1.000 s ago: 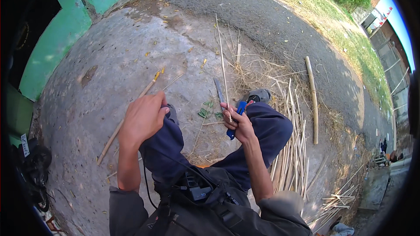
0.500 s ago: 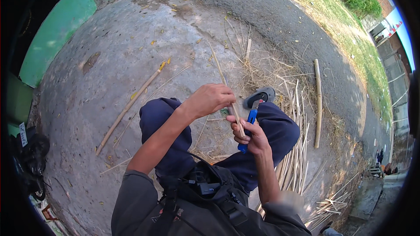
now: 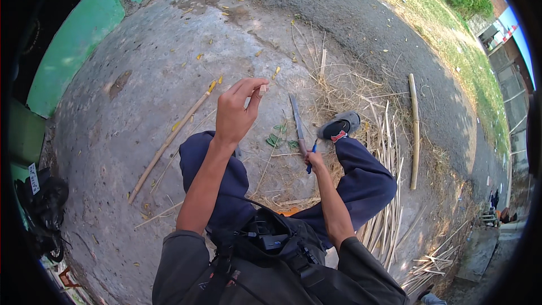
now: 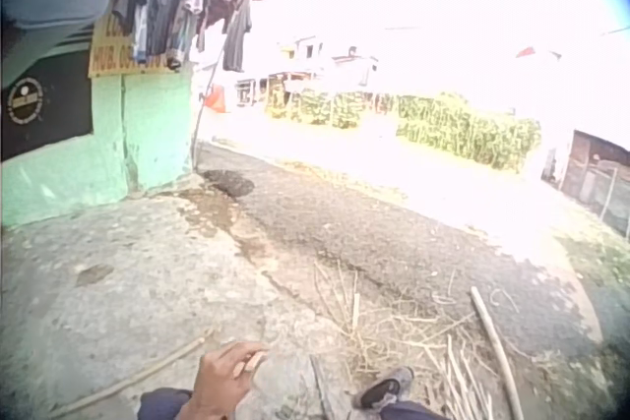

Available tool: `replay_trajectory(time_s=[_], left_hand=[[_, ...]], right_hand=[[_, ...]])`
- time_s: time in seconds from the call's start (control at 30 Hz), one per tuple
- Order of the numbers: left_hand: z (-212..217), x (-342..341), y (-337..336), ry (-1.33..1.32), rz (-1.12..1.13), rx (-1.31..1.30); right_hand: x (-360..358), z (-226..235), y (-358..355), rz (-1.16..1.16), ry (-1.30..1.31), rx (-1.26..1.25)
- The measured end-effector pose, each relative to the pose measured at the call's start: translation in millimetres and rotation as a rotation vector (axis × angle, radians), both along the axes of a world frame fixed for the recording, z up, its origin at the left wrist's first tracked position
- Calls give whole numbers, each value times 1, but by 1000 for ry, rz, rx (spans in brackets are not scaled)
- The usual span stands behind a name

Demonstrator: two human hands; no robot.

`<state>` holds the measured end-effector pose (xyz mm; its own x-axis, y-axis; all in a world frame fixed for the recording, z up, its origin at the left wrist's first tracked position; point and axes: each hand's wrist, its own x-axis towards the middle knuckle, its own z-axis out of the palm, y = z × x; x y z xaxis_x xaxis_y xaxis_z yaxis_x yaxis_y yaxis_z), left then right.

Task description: The person uses a machete to shave down a long strip of bamboo, repeatedly running the blade along the length of the material to smooth it.

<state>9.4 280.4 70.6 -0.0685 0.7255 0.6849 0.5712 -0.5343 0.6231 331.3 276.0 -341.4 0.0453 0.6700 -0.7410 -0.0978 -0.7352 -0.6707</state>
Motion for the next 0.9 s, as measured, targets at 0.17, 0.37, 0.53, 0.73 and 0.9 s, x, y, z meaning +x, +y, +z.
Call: replay_trajectory(time_s=[0.17,0.37,0.53,0.73,0.9], left_hand=[[7,-5,-3,-108,44,-75],[0,-16,-3,-88,103,-101],[12,-16,-10,-94,116,-118],[15,-9,-12,-184,47,-115],[11,-4,-8,-105,25,-100]], right_hand=[[-9,-86,-53,171,-322,-30],[-23,-75,-78,553,-667,104],[-24,-22,-65,437,-923,55],[-30,-11,-20,540,-951,186],[-22,-36,5,651,-903,109]])
